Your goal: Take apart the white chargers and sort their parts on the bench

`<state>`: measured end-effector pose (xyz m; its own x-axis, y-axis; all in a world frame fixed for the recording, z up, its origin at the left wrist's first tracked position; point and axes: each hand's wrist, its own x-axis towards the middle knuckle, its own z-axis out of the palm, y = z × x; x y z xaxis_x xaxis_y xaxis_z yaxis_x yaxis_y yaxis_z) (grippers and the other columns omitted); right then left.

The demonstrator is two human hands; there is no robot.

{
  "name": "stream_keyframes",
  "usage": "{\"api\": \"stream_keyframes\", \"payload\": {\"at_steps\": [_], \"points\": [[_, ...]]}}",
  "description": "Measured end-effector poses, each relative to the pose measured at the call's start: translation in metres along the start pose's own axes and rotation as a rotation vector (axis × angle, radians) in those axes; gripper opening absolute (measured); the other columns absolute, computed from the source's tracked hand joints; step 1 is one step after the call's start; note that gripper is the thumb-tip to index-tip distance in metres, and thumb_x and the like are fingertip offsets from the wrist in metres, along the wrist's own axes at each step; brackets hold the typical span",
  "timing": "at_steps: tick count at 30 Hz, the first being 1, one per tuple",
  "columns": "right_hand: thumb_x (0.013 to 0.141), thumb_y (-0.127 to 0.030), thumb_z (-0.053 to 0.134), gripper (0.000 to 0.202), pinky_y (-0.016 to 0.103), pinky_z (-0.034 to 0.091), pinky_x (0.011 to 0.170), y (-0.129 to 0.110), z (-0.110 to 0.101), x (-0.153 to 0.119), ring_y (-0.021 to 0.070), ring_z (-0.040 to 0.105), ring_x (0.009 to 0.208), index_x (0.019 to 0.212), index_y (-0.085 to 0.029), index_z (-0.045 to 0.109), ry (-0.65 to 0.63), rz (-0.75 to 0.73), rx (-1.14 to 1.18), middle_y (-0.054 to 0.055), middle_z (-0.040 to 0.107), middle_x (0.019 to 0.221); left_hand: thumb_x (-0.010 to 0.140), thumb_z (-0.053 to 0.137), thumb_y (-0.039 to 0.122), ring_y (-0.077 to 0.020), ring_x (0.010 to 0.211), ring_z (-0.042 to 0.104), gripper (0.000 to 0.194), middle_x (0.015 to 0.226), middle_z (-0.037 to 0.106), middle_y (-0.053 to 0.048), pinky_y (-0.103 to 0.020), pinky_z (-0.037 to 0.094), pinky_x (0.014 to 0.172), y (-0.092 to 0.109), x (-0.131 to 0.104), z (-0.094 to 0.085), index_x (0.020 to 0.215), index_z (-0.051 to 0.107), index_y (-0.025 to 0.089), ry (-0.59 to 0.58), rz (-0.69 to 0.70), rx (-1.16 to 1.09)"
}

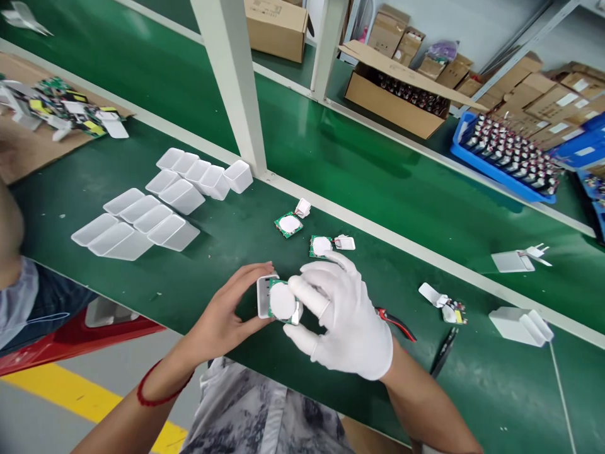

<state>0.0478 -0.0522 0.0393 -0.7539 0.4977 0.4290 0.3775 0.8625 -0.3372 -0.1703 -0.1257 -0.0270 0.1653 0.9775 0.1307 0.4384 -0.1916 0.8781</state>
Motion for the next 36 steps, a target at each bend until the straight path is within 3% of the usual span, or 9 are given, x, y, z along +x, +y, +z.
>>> {"api": "stream_keyframes", "payload": {"at_steps": [4,9,22,36], "points": [[0.08,-0.022,0.064,0.033,0.05,0.044,0.099,-0.012,-0.015,0.014,0.0227,0.062,0.093,0.112,-0.022,0.054,-0.089,-0.032,-0.111,0.004,0.065,0.089,0.09,0.063,0.021,-0.0281,0.134,0.048,0.06,0.144,0.045,-0.007,-0.043,0.049,0.106,0.016,0.001,-0.003,0.142,0.039,0.04,0.047,0.003,-0.044],[0.082,-0.021,0.063,0.021,0.049,0.042,0.1,-0.019,-0.025,0.022,0.0221,0.061,0.089,0.102,-0.016,0.06,-0.127,-0.053,-0.19,0.005,0.064,0.086,0.089,0.065,0.024,-0.0285,0.127,0.053,0.06,0.144,0.043,-0.007,-0.033,0.059,0.087,0.02,0.001,-0.002,0.141,0.041,0.042,0.007,-0.057,-0.12],[0.083,-0.024,0.061,0.02,0.05,0.04,0.1,-0.025,-0.025,0.031,0.0247,0.061,0.088,0.099,-0.013,0.064,-0.197,-0.065,-0.241,0.007,0.065,0.086,0.089,0.066,0.02,-0.026,0.128,0.052,0.061,0.141,0.045,-0.007,-0.034,0.055,0.094,0.019,0.0,-0.003,0.141,0.041,0.04,0.013,-0.006,-0.089],[0.083,-0.02,0.057,0.019,0.05,0.039,0.101,-0.03,-0.023,0.034,0.0242,0.061,0.086,0.095,-0.011,0.067,-0.269,-0.031,-0.313,0.007,0.063,0.081,0.087,0.066,0.016,-0.0257,0.127,0.053,0.061,0.14,0.046,-0.006,-0.031,0.058,0.091,0.017,0.001,-0.003,0.139,0.044,0.039,0.011,-0.014,-0.085]]}}
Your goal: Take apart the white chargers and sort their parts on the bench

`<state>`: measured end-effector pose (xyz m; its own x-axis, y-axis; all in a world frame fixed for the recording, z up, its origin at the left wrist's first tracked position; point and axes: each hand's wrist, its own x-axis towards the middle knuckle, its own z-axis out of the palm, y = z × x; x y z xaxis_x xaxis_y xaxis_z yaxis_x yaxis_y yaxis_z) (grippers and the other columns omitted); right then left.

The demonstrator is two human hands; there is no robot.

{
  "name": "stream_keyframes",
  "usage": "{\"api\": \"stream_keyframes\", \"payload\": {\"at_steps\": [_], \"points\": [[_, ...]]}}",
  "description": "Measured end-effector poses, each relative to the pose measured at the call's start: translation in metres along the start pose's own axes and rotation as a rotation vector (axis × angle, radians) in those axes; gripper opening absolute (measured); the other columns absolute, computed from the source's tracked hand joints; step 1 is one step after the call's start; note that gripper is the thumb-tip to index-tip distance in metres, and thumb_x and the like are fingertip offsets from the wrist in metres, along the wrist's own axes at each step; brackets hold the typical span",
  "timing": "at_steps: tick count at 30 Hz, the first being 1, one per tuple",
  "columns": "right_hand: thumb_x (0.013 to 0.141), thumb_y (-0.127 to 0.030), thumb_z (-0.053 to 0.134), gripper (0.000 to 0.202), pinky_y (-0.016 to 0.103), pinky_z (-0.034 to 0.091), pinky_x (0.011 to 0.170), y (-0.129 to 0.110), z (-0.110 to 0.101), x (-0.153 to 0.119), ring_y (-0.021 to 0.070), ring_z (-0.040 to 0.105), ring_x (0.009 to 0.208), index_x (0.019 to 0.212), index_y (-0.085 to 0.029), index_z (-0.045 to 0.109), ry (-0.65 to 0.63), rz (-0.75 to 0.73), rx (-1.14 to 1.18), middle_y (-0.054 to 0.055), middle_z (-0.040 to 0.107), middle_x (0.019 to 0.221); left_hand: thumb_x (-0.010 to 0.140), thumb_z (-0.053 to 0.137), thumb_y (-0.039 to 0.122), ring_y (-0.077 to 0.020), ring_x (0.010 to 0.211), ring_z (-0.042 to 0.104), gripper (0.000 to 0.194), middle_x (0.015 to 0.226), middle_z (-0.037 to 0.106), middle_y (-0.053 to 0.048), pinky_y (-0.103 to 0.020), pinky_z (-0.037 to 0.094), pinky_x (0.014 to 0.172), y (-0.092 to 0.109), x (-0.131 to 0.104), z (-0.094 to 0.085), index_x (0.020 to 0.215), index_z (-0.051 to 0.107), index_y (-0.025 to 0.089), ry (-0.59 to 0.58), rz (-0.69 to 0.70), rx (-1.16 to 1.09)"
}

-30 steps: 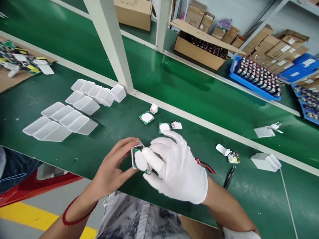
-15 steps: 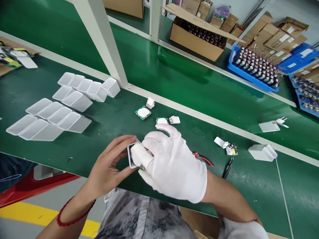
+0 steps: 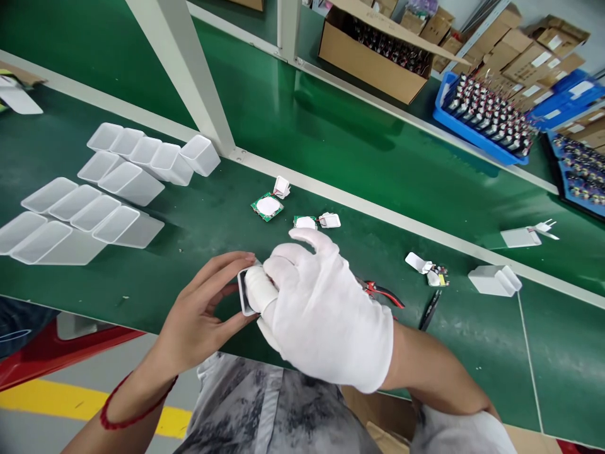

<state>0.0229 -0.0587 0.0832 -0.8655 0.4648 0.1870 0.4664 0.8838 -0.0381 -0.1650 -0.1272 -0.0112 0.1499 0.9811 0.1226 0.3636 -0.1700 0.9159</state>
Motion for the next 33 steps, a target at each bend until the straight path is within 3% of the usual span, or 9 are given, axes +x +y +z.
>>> {"api": "stream_keyframes", "payload": {"at_steps": [7,15,19,22,24,25,26,30,33], "points": [[0.077,-0.02,0.062,0.021,0.05,0.036,0.103,-0.005,-0.001,0.003,0.0242,0.06,0.084,0.095,-0.01,0.067,-0.025,0.011,-0.031,0.007,0.063,0.08,0.088,0.065,0.016,-0.0263,0.128,0.053,0.065,0.14,0.046,-0.007,-0.034,0.057,0.093,0.0,-0.001,-0.001,0.142,0.041,0.041,0.0,0.042,-0.005],[0.08,-0.021,0.06,0.019,0.05,0.037,0.102,-0.011,0.003,0.005,0.0235,0.059,0.081,0.094,-0.01,0.066,-0.053,0.011,-0.069,0.007,0.063,0.081,0.087,0.063,0.013,-0.0273,0.127,0.053,0.063,0.141,0.046,-0.005,-0.036,0.058,0.094,-0.001,0.0,0.0,0.14,0.044,0.041,-0.011,-0.019,-0.033],[0.084,-0.021,0.059,0.02,0.057,0.034,0.105,-0.008,-0.001,0.011,0.0274,0.06,0.093,0.1,-0.011,0.066,-0.089,-0.009,-0.064,0.009,0.064,0.088,0.084,0.065,0.011,-0.0278,0.124,0.055,0.06,0.137,0.049,-0.006,-0.038,0.057,0.095,0.001,0.001,0.002,0.136,0.05,0.037,-0.005,-0.018,-0.051],[0.087,-0.031,0.061,0.034,0.058,0.038,0.103,-0.002,0.0,-0.001,0.031,0.058,0.109,0.119,-0.019,0.06,0.106,0.053,0.098,0.01,0.064,0.105,0.081,0.072,0.014,-0.0255,0.117,0.058,0.054,0.129,0.053,-0.006,-0.033,0.058,0.088,-0.001,0.004,0.006,0.128,0.054,0.034,0.043,-0.025,-0.141],[0.087,-0.034,0.064,0.045,0.052,0.046,0.098,0.0,0.011,-0.017,0.0297,0.059,0.11,0.13,-0.025,0.054,0.383,0.267,0.267,0.01,0.06,0.113,0.08,0.074,0.016,-0.0234,0.112,0.06,0.053,0.126,0.052,-0.006,-0.031,0.06,0.083,-0.004,0.005,0.01,0.126,0.054,0.033,0.092,-0.051,-0.268],[0.087,-0.033,0.064,0.049,0.048,0.05,0.093,0.0,0.019,-0.025,0.0273,0.061,0.106,0.134,-0.026,0.052,0.476,0.399,0.382,0.01,0.059,0.114,0.079,0.075,0.016,-0.0228,0.11,0.061,0.054,0.126,0.051,-0.007,-0.032,0.06,0.084,-0.005,0.006,0.013,0.126,0.054,0.033,0.115,-0.055,-0.329],[0.089,-0.032,0.062,0.049,0.044,0.053,0.09,-0.002,0.029,-0.031,0.0246,0.062,0.103,0.136,-0.026,0.05,0.478,0.544,0.535,0.009,0.058,0.114,0.079,0.075,0.017,-0.023,0.11,0.061,0.055,0.126,0.05,-0.007,-0.033,0.059,0.086,-0.006,0.006,0.016,0.126,0.053,0.033,0.141,-0.047,-0.371],[0.096,-0.051,0.048,0.055,0.039,0.054,0.093,-0.015,0.068,-0.037,0.0236,0.063,0.109,0.142,-0.021,0.046,0.024,0.613,1.193,0.013,0.061,0.124,0.082,0.072,0.016,-0.0273,0.125,0.054,0.054,0.135,0.047,-0.011,-0.042,0.053,0.099,-0.006,0.004,0.028,0.129,0.051,0.033,0.184,0.016,-0.35],[0.096,-0.056,0.046,0.061,0.04,0.051,0.099,-0.02,0.082,-0.03,0.0227,0.061,0.113,0.146,-0.023,0.041,-0.01,0.699,1.356,0.012,0.058,0.133,0.084,0.071,0.021,-0.0303,0.135,0.047,0.058,0.149,0.038,-0.012,-0.044,0.049,0.106,-0.004,0.002,0.028,0.136,0.048,0.033,0.064,-0.039,-0.336]]}}
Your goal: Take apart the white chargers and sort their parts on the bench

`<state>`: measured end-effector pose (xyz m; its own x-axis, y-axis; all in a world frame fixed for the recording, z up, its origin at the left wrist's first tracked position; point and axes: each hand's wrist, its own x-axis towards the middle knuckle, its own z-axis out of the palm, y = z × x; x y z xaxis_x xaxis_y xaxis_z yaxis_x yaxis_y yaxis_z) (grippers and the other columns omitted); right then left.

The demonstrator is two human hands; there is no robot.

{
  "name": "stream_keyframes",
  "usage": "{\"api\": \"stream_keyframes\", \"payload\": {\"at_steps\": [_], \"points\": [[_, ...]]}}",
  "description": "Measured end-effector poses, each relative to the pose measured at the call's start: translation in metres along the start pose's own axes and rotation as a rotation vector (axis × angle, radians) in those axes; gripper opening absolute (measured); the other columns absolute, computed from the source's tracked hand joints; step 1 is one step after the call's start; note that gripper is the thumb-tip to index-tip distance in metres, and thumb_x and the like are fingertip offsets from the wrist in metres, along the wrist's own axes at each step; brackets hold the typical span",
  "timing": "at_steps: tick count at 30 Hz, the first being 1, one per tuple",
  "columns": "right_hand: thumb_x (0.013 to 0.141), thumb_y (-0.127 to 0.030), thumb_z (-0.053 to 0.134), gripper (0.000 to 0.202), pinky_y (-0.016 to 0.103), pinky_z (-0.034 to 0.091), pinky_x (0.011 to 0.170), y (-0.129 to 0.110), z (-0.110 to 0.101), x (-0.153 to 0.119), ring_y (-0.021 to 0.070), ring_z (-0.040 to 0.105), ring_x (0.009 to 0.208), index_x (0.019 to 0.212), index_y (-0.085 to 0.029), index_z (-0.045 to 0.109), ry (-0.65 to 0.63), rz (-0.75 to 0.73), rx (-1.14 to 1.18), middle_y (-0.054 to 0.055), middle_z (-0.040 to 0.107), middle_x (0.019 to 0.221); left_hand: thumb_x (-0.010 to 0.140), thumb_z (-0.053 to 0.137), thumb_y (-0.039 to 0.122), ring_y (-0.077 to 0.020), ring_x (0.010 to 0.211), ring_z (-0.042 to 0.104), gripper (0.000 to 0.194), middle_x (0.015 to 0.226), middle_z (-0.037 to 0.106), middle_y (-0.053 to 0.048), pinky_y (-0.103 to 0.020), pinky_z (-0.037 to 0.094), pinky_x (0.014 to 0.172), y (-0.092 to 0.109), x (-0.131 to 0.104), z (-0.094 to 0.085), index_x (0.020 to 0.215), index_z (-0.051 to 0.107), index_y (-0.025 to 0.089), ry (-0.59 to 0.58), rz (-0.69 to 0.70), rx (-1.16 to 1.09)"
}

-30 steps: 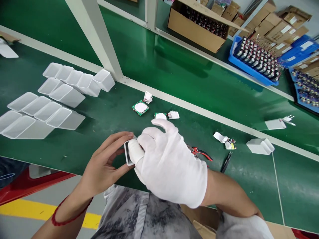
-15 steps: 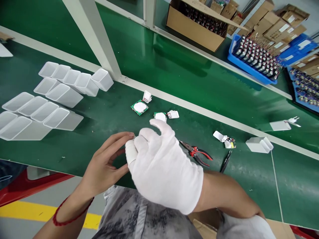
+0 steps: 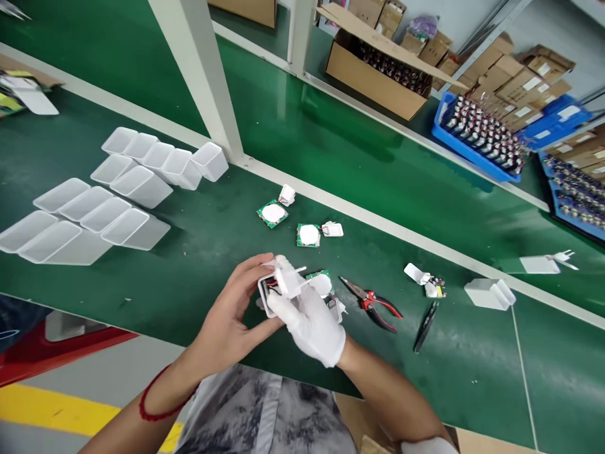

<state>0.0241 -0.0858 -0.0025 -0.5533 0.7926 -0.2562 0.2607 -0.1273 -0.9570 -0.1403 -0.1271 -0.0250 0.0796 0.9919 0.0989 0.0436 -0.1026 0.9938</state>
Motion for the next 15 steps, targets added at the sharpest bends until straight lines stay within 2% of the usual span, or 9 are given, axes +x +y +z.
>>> {"api": "stream_keyframes", "payload": {"at_steps": [2,5,8,12,15], "points": [[0.094,-0.057,0.05,0.063,0.039,0.053,0.095,0.003,0.001,0.004,0.0213,0.064,0.103,0.146,-0.023,0.042,0.013,0.02,0.064,0.01,0.062,0.126,0.087,0.068,0.027,-0.03,0.136,0.047,0.057,0.154,0.036,-0.011,-0.042,0.049,0.106,0.002,0.001,-0.004,0.14,0.047,0.033,-0.068,-0.085,-0.062],[0.09,-0.06,0.055,0.067,0.036,0.055,0.084,0.007,-0.001,0.007,0.0185,0.063,0.085,0.143,-0.02,0.047,-0.024,-0.007,0.103,0.007,0.068,0.104,0.095,0.055,0.034,-0.0259,0.126,0.058,0.041,0.145,0.053,-0.009,-0.036,0.055,0.099,0.004,0.007,-0.008,0.136,0.055,0.029,-0.033,-0.159,-0.089],[0.09,-0.062,0.053,0.068,0.033,0.055,0.078,0.012,-0.002,0.01,0.0165,0.06,0.078,0.142,-0.018,0.048,-0.022,-0.034,0.107,0.006,0.067,0.099,0.098,0.049,0.035,-0.0243,0.121,0.062,0.034,0.133,0.065,-0.007,-0.036,0.054,0.1,0.002,0.012,-0.005,0.125,0.066,0.025,0.036,-0.133,0.031],[0.092,-0.058,0.051,0.059,0.035,0.055,0.08,0.015,-0.001,0.008,0.0183,0.061,0.078,0.135,-0.019,0.056,0.034,-0.065,0.053,0.006,0.068,0.091,0.098,0.051,0.033,-0.0226,0.118,0.064,0.032,0.126,0.069,-0.007,-0.033,0.055,0.097,-0.001,0.01,0.005,0.121,0.069,0.023,0.139,-0.054,0.119],[0.091,-0.058,0.052,0.055,0.036,0.056,0.08,0.015,0.001,0.006,0.0191,0.063,0.079,0.133,-0.022,0.058,0.09,-0.053,0.048,0.006,0.069,0.096,0.096,0.054,0.03,-0.0215,0.118,0.065,0.031,0.124,0.071,-0.007,-0.031,0.056,0.095,-0.004,0.008,0.011,0.121,0.07,0.023,0.196,-0.035,0.13]]}}
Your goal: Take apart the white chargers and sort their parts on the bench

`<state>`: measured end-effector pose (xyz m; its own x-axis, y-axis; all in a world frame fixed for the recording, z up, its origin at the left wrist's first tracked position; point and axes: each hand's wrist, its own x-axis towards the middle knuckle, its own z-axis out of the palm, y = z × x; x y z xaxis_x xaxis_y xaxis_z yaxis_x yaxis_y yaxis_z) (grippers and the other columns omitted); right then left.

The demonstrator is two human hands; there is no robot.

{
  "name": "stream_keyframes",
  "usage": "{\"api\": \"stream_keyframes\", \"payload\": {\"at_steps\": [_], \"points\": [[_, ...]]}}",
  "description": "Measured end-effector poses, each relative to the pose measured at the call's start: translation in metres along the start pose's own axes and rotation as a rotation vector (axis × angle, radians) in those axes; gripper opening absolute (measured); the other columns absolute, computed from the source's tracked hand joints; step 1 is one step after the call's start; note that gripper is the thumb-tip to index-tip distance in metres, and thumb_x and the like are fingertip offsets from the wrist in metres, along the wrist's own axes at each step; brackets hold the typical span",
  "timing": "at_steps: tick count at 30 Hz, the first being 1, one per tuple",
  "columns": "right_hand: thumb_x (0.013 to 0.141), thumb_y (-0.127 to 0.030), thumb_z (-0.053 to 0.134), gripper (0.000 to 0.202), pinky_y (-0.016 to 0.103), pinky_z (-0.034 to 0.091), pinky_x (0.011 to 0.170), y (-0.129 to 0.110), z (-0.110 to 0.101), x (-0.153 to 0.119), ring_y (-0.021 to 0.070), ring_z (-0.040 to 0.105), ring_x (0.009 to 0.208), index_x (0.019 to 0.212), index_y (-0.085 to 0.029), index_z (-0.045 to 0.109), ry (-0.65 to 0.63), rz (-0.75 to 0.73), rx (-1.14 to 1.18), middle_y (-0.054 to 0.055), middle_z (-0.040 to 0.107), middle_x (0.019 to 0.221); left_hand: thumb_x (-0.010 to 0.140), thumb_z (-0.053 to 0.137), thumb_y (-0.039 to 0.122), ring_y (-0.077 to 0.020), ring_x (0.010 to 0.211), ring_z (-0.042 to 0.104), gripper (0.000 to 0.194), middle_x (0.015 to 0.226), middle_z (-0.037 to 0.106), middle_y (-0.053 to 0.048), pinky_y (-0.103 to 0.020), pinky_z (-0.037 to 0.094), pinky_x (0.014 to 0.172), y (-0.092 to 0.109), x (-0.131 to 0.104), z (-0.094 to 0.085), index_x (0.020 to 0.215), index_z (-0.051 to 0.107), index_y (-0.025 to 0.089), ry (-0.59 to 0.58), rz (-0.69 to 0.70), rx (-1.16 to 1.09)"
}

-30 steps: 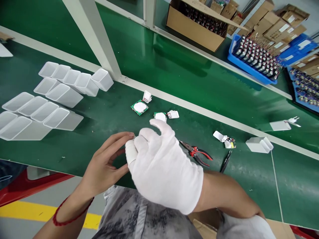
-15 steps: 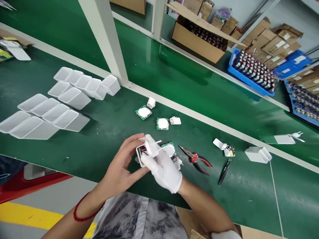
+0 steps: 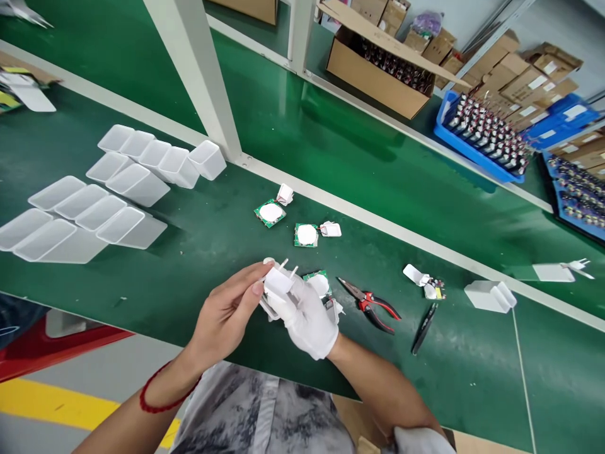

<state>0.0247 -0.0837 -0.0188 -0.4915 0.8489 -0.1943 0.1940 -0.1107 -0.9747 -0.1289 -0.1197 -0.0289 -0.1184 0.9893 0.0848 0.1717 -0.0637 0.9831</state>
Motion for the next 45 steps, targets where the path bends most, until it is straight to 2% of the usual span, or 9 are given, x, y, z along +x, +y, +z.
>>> {"api": "stream_keyframes", "payload": {"at_steps": [5,9,11,14,19,28,34,39,45], "points": [[0.091,-0.058,0.053,0.064,0.032,0.058,0.071,-0.006,-0.001,0.002,0.0157,0.062,0.072,0.141,-0.018,0.05,-0.046,0.108,0.152,0.005,0.07,0.095,0.097,0.051,0.033,-0.0233,0.112,0.068,0.031,0.118,0.073,-0.007,-0.033,0.057,0.091,-0.001,0.005,-0.001,0.117,0.072,0.021,-0.001,-0.037,-0.014],[0.093,-0.053,0.055,0.056,0.036,0.053,0.095,-0.011,-0.005,0.003,0.0199,0.063,0.104,0.14,-0.024,0.052,-0.1,0.108,0.215,0.006,0.067,0.119,0.098,0.048,0.033,-0.0231,0.11,0.068,0.032,0.118,0.073,-0.007,-0.033,0.056,0.093,0.003,0.011,-0.005,0.113,0.074,0.021,-0.026,-0.046,-0.028],[0.092,-0.054,0.057,0.058,0.036,0.053,0.096,-0.012,-0.005,0.003,0.0211,0.062,0.11,0.141,-0.023,0.051,-0.114,0.11,0.228,0.007,0.066,0.122,0.099,0.048,0.032,-0.0228,0.109,0.068,0.032,0.118,0.073,-0.007,-0.032,0.056,0.092,0.005,0.011,-0.005,0.114,0.073,0.021,-0.023,-0.037,-0.024],[0.087,-0.062,0.058,0.065,0.036,0.057,0.087,-0.013,-0.003,0.003,0.023,0.066,0.102,0.138,-0.022,0.054,-0.079,0.125,0.176,0.007,0.069,0.117,0.098,0.049,0.03,-0.023,0.109,0.068,0.031,0.117,0.073,-0.008,-0.031,0.058,0.086,0.008,0.009,-0.004,0.118,0.071,0.02,-0.011,0.001,0.004],[0.081,-0.066,0.062,0.069,0.044,0.052,0.1,-0.011,0.003,0.001,0.0286,0.063,0.115,0.136,-0.024,0.058,0.03,0.099,0.115,0.009,0.066,0.127,0.096,0.053,0.027,-0.023,0.11,0.069,0.03,0.12,0.072,-0.009,-0.028,0.06,0.081,0.009,0.002,-0.003,0.119,0.071,0.021,0.04,0.089,0.091],[0.083,-0.06,0.065,0.052,0.049,0.05,0.103,-0.01,0.006,-0.01,0.0323,0.061,0.12,0.12,-0.024,0.071,0.168,0.096,0.045,0.011,0.068,0.124,0.096,0.05,0.026,-0.0235,0.104,0.071,0.031,0.114,0.074,-0.012,-0.033,0.057,0.093,0.016,0.002,-0.005,0.116,0.072,0.015,0.022,0.09,0.082],[0.085,-0.054,0.066,0.046,0.046,0.05,0.105,-0.009,0.009,-0.014,0.0303,0.063,0.119,0.12,-0.025,0.071,0.184,0.106,0.131,0.009,0.069,0.124,0.099,0.044,0.029,-0.0233,0.093,0.071,0.035,0.102,0.075,-0.011,-0.034,0.058,0.083,0.026,0.005,-0.007,0.116,0.072,0.017,0.026,0.036,0.031],[0.087,-0.055,0.063,0.048,0.043,0.051,0.103,-0.018,0.014,-0.015,0.0288,0.064,0.113,0.121,-0.022,0.07,0.196,0.043,0.168,0.009,0.07,0.12,0.096,0.05,0.029,-0.0247,0.106,0.07,0.032,0.113,0.074,-0.012,-0.034,0.057,0.092,0.021,0.003,-0.002,0.114,0.073,0.016,0.004,0.071,0.076],[0.085,-0.067,0.057,0.064,0.032,0.057,0.079,-0.019,0.003,-0.014,0.0203,0.065,0.086,0.129,-0.021,0.063,0.129,-0.035,0.29,0.006,0.071,0.101,0.093,0.056,0.036,-0.0278,0.109,0.07,0.033,0.12,0.073,-0.01,-0.032,0.061,0.085,0.018,0.011,0.006,0.115,0.074,0.019,-0.02,0.065,0.099]]}}
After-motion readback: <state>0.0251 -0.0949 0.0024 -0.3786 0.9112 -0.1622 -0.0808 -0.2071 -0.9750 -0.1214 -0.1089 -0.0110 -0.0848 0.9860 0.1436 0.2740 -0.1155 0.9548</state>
